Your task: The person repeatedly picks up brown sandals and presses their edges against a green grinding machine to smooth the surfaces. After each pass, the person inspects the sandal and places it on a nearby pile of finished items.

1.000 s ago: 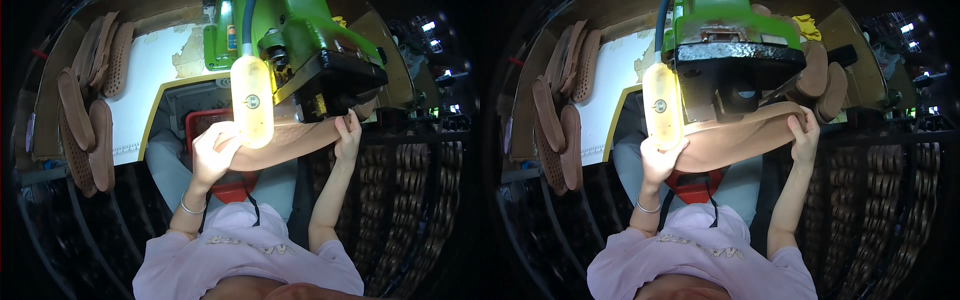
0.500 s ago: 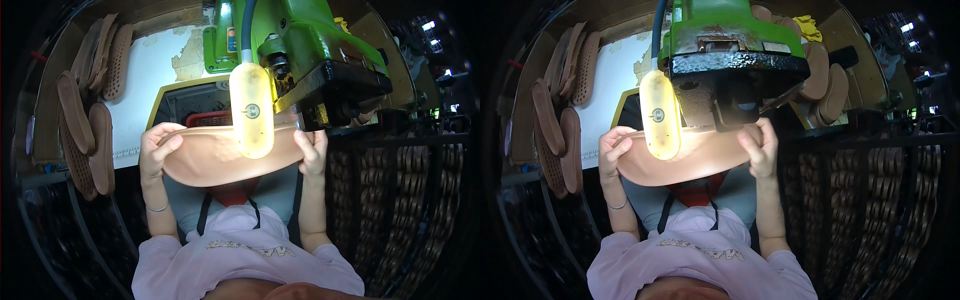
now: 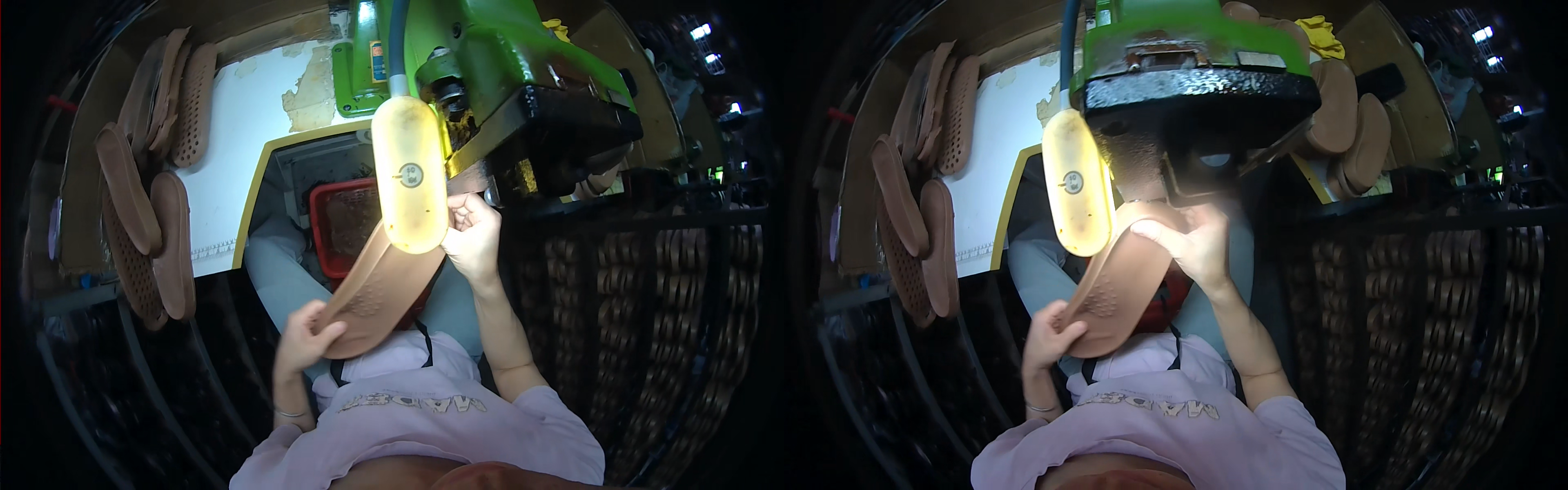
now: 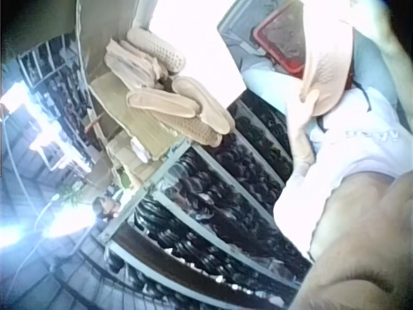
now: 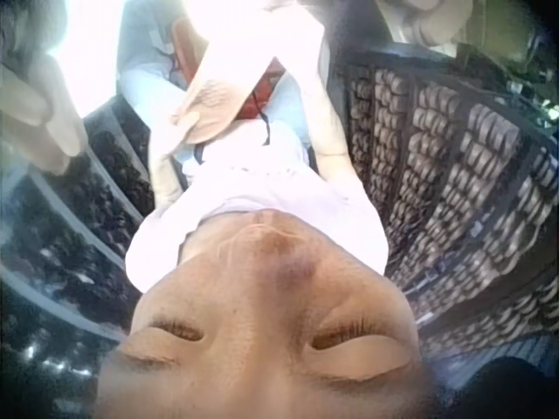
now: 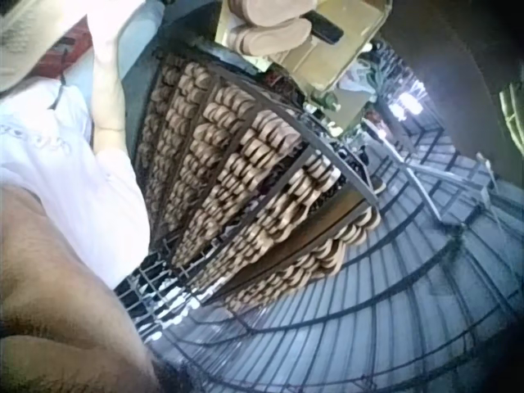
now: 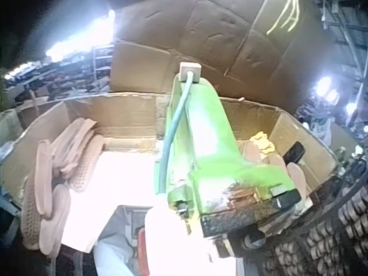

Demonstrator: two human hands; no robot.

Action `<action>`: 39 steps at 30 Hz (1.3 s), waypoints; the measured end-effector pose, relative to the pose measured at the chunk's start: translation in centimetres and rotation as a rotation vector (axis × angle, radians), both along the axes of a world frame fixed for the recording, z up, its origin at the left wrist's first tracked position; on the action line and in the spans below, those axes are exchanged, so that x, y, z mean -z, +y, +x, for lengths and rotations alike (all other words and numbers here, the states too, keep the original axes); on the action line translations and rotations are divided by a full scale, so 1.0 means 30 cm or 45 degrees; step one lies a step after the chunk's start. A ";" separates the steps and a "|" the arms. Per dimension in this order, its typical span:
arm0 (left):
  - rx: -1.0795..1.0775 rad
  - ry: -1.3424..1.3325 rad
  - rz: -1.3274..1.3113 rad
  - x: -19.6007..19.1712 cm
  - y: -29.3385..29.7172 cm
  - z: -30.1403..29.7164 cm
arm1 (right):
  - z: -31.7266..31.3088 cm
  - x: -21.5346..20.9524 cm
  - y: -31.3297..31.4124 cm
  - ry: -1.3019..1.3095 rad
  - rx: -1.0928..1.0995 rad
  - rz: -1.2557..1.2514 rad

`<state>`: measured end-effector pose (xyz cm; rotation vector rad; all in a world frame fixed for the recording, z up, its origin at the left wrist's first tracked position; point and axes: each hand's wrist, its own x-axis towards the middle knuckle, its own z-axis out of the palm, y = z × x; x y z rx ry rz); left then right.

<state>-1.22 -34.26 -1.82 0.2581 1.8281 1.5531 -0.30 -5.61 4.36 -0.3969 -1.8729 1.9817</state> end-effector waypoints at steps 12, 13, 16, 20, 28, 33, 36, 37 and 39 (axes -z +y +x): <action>0.075 1.405 0.015 -0.231 0.417 -0.233 | 0.195 0.105 0.247 0.175 0.371 -0.025; 0.107 1.447 0.016 -0.235 0.431 -0.261 | 0.185 0.093 0.257 0.199 0.416 -0.069; 0.232 1.586 0.161 -0.204 0.454 -0.351 | 0.177 0.093 0.289 0.203 0.412 -0.036; 0.258 1.257 0.322 -0.219 0.429 -0.409 | 0.171 0.093 0.243 0.133 0.346 0.116; 0.204 0.913 0.027 -0.213 0.282 -0.427 | 0.125 0.091 0.092 0.119 0.136 0.012; -0.009 0.657 0.087 -0.103 0.173 -0.303 | 0.092 0.077 0.073 0.088 0.066 0.021; -0.073 0.507 -0.034 -0.059 0.174 -0.146 | 0.091 0.045 0.116 -0.061 0.011 0.021; -0.126 0.471 0.021 -0.036 0.186 -0.088 | 0.086 0.041 0.128 -0.102 -0.008 0.025; -0.187 0.468 0.040 -0.007 0.231 0.008 | 0.074 0.065 0.143 -0.122 0.006 0.097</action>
